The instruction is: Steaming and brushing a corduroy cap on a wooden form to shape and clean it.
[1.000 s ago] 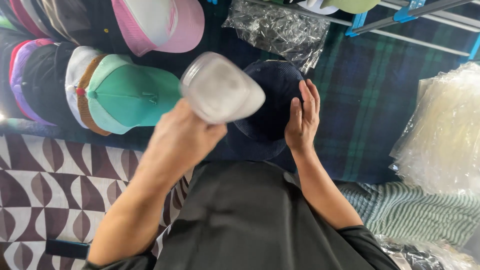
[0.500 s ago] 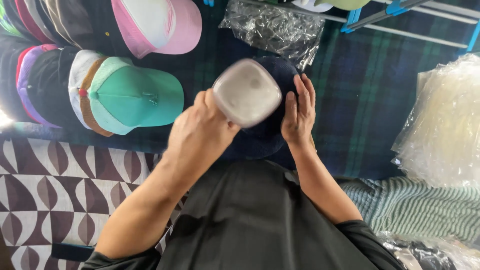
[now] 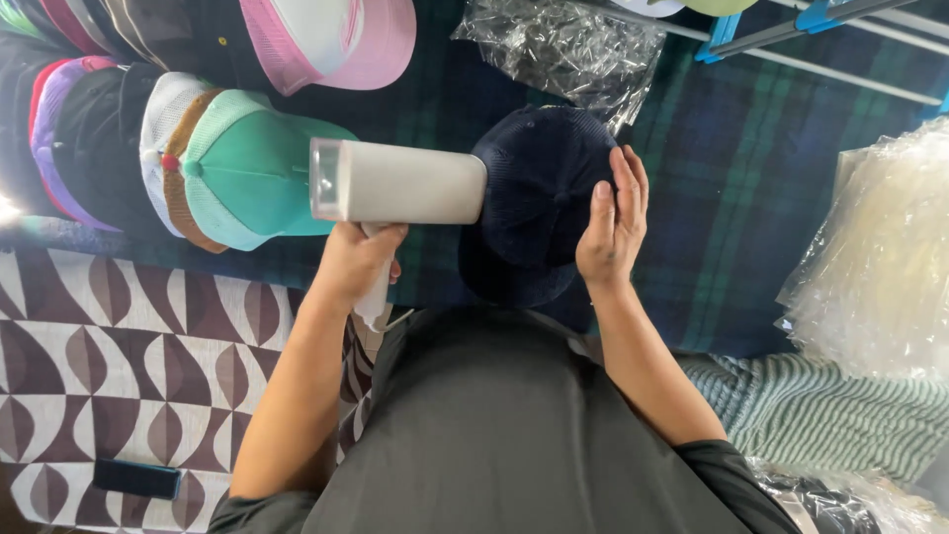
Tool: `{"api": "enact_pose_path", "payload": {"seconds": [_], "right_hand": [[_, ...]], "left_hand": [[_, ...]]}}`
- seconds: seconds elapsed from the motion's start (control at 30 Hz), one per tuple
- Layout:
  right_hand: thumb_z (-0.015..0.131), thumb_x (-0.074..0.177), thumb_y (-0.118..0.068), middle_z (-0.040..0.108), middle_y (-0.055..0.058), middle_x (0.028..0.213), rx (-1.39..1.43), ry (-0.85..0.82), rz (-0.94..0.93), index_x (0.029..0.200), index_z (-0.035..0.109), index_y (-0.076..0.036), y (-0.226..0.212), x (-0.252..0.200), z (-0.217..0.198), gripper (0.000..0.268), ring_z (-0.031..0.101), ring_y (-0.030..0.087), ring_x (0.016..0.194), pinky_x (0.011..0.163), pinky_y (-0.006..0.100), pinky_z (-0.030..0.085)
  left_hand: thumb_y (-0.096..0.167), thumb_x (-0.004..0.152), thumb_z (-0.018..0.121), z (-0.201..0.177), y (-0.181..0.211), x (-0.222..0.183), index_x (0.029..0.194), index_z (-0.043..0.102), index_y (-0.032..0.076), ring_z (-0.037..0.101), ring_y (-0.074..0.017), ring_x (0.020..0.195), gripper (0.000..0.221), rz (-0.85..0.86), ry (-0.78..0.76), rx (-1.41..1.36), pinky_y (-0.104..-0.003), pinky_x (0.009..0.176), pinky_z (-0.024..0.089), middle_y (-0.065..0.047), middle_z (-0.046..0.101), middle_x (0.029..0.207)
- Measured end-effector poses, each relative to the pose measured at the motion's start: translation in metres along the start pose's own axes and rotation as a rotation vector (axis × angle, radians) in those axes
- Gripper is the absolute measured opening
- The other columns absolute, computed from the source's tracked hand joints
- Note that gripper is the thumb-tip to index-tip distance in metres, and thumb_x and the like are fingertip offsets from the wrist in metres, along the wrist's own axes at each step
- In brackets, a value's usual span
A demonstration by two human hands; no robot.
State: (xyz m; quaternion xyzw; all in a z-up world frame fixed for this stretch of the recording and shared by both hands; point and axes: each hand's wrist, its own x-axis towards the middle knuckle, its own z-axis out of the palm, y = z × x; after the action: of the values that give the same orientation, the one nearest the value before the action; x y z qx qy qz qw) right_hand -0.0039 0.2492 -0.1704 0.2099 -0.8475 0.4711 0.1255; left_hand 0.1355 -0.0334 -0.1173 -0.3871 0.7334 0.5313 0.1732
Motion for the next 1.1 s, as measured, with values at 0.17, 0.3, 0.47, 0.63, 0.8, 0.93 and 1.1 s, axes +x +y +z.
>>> {"api": "enact_pose_path", "payload": {"seconds": [0.17,0.3,0.47,0.63,0.8,0.93,1.1], "right_hand": [[0.048,0.112,-0.009,0.06,0.017,0.142,-0.004,0.013,-0.052,0.144,0.056,0.004,0.003,-0.002,0.002,0.035,0.048,0.036,0.14,0.114,0.048,0.045],[0.048,0.112,-0.013,0.059,0.016,0.143,0.009,0.004,-0.029,0.144,0.056,0.002,0.002,0.0,0.001,0.036,0.048,0.035,0.14,0.115,0.048,0.044],[0.048,0.112,-0.01,0.059,0.018,0.142,-0.023,-0.022,-0.005,0.144,0.055,0.004,-0.002,0.001,-0.001,0.036,0.048,0.037,0.14,0.115,0.049,0.044],[0.05,0.112,-0.011,0.06,0.018,0.143,-0.014,-0.022,0.008,0.143,0.057,0.003,-0.004,0.0,-0.003,0.035,0.049,0.036,0.139,0.115,0.049,0.044],[0.049,0.112,-0.013,0.06,0.017,0.143,-0.019,-0.004,-0.009,0.144,0.056,0.002,-0.001,0.0,-0.002,0.036,0.049,0.037,0.139,0.116,0.049,0.042],[0.049,0.112,-0.012,0.061,0.017,0.142,-0.003,0.007,-0.041,0.143,0.057,0.002,0.003,0.001,-0.001,0.035,0.049,0.037,0.139,0.115,0.049,0.043],[0.049,0.112,-0.011,0.061,0.019,0.14,-0.016,0.015,-0.059,0.141,0.058,0.004,0.005,0.0,-0.002,0.035,0.051,0.038,0.137,0.114,0.048,0.043]], "left_hand": [[0.02,0.088,0.076,0.035,-0.072,0.044,0.094,0.059,-0.004,0.065,-0.0345,0.042,0.03,0.014,-0.057,-0.617,-0.049,0.039,0.059,-0.022,0.062,0.059],[0.024,0.088,0.073,0.028,-0.063,0.039,0.088,0.062,-0.003,0.065,-0.0268,0.043,0.029,-0.022,-0.041,-0.517,-0.043,0.042,0.058,-0.015,0.06,0.054],[0.026,0.091,0.072,0.017,-0.054,0.01,0.091,0.068,-0.001,0.065,-0.0234,0.042,0.027,0.062,0.163,-0.262,-0.037,0.045,0.055,-0.012,0.062,0.051],[0.02,0.091,0.071,-0.008,0.03,-0.037,0.094,0.066,-0.008,0.065,-0.0239,0.044,0.028,0.269,0.107,-0.266,-0.037,0.041,0.055,-0.015,0.061,0.053],[0.022,0.086,0.071,-0.003,-0.003,0.021,0.094,0.066,-0.004,0.064,-0.027,0.041,0.027,0.186,-0.042,-0.299,-0.042,0.041,0.055,-0.017,0.06,0.05],[0.026,0.085,0.074,0.001,-0.006,0.064,0.107,0.062,-0.005,0.066,-0.0298,0.045,0.04,0.104,-0.069,-0.446,-0.045,0.041,0.061,-0.018,0.061,0.059],[0.032,0.084,0.075,0.018,-0.039,0.078,0.111,0.06,-0.008,0.066,-0.0336,0.047,0.05,-0.004,-0.099,-0.499,-0.052,0.043,0.061,-0.022,0.06,0.065]]}}
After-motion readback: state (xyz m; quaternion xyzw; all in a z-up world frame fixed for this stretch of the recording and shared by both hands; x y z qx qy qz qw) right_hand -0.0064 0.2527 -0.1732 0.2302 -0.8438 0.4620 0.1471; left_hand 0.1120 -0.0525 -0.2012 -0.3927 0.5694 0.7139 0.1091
